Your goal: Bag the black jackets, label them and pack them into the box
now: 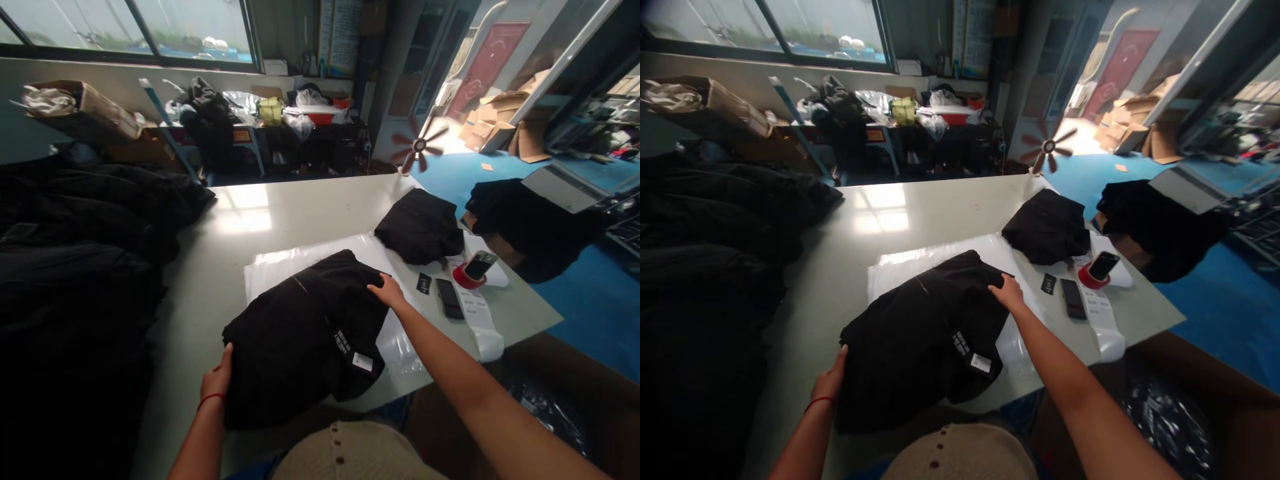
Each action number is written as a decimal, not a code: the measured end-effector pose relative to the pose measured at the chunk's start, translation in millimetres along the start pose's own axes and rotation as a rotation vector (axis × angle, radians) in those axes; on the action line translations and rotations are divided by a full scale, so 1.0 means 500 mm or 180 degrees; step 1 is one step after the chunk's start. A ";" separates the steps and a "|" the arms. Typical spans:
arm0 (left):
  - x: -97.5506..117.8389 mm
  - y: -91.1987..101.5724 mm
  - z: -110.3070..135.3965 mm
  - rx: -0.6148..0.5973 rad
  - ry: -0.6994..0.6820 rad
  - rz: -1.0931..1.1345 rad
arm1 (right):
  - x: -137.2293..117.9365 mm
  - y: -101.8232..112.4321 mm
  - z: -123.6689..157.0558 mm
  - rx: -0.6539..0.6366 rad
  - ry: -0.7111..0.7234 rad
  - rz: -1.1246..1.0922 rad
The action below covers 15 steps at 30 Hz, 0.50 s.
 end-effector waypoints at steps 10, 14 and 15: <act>0.037 -0.044 0.157 0.0179 0.0599 0.0618 | -0.025 -0.080 -0.133 -0.1366 -0.0115 -0.0412; 0.047 -0.078 0.160 0.0281 0.0437 0.1584 | -0.002 -0.092 -0.154 -0.2192 -0.0344 -0.2186; 0.045 -0.087 0.161 0.0299 0.0505 0.1621 | 0.010 -0.090 -0.162 -0.2156 -0.0408 -0.2230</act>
Point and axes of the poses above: each hand's wrist, its own z-axis away from the middle knuckle, its own y-axis out of the back of the hand, x = y × z, the point moved 4 cm from there along -z, towards the middle knuckle, and after that the axes turned 8 degrees about -z, right-handed, at the moved point
